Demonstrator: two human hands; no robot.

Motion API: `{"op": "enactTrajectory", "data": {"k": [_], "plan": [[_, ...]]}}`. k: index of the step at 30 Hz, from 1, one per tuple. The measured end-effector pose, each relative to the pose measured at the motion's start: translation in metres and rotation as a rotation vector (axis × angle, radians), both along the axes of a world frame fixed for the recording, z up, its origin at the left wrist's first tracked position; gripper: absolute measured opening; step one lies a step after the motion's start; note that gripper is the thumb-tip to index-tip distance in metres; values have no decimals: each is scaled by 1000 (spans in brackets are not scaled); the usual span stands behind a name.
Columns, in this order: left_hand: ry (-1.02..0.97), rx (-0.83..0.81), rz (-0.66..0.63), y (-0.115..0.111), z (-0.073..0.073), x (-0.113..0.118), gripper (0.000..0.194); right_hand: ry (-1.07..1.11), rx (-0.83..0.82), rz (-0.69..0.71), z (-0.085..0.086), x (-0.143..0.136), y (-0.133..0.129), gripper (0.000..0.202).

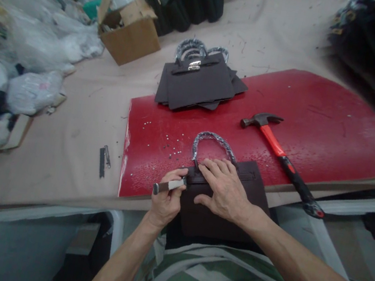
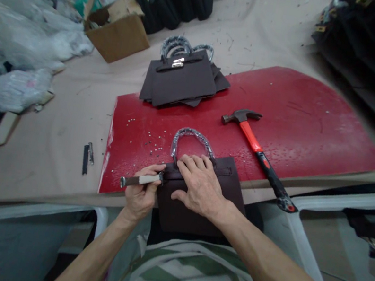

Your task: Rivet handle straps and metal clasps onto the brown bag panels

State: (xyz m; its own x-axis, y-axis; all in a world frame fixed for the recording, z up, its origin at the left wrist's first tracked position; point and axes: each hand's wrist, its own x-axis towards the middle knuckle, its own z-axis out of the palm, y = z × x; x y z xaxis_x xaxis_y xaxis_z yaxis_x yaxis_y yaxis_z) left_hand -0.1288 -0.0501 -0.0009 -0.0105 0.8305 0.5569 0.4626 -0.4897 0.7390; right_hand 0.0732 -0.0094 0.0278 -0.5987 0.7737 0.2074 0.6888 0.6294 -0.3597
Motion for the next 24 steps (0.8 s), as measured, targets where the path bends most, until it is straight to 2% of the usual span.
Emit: {"op": "enactTrajectory", "data": {"k": [4,8,11,13,15,17,19,24], "plan": [[5,24,-15,-1,-3,1,12,27,-16,-1,0,0,0,77],[-4,20,-12,0,-4,0,11,215,47,-17,9,13,1,57],[7,30,-35,3,-5,-1,10,314,204,-238,19,46,9,43],[8,52,-67,5,-4,-2,11,252,319,-433,20,80,16,41],[8,70,-88,6,-4,-1,12,103,347,-585,15,114,22,43],[6,72,-76,7,-3,0,13,-88,254,-665,9,141,23,43],[9,66,-54,7,-1,1,13,-235,121,-700,7,154,21,41],[43,53,-43,7,1,1,11,-387,-179,-719,24,141,21,29]]}}
